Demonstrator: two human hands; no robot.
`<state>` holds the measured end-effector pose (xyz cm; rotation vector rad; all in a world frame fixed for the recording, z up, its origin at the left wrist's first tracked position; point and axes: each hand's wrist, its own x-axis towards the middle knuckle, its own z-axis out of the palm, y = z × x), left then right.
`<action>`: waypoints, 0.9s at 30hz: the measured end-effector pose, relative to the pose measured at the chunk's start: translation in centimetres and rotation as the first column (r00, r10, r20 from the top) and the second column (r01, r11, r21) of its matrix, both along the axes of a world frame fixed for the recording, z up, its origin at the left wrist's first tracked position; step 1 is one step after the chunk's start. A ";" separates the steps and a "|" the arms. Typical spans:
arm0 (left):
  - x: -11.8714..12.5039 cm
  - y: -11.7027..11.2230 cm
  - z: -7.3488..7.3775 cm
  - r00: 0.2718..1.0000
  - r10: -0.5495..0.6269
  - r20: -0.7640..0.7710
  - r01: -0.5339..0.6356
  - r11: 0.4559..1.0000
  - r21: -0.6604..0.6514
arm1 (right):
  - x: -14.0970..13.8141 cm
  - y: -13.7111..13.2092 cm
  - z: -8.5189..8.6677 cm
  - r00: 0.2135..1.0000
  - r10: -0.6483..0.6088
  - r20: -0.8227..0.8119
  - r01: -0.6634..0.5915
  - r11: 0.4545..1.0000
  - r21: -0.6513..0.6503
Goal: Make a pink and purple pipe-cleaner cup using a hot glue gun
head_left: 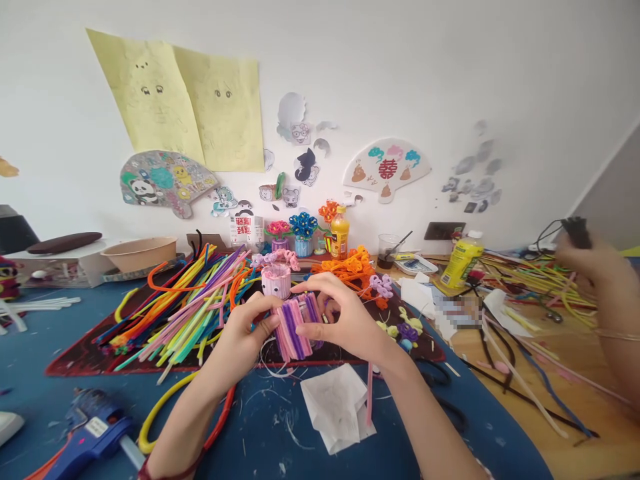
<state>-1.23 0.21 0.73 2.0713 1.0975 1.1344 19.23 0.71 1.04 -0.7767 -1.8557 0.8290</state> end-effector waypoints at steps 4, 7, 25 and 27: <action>0.0 -0.1 -0.1 0.999 -0.018 0.035 0.018 1.000 0.004 | -0.5 -0.4 0.0 1.000 0.007 -0.012 -0.007 1.000 -0.001; 0.0 -0.1 -0.2 0.999 -0.015 0.050 0.016 1.000 -0.003 | -0.7 -0.5 0.0 0.998 0.036 -0.047 -0.036 0.999 0.010; 0.1 -0.3 -0.1 0.995 0.027 0.099 -0.024 0.999 -0.024 | 0.0 -0.4 0.2 0.998 0.061 0.029 -0.063 0.997 0.052; 0.1 -0.4 -0.1 0.994 0.027 0.107 -0.024 0.999 -0.026 | 0.0 -0.4 0.2 0.997 0.064 0.032 -0.065 0.996 0.056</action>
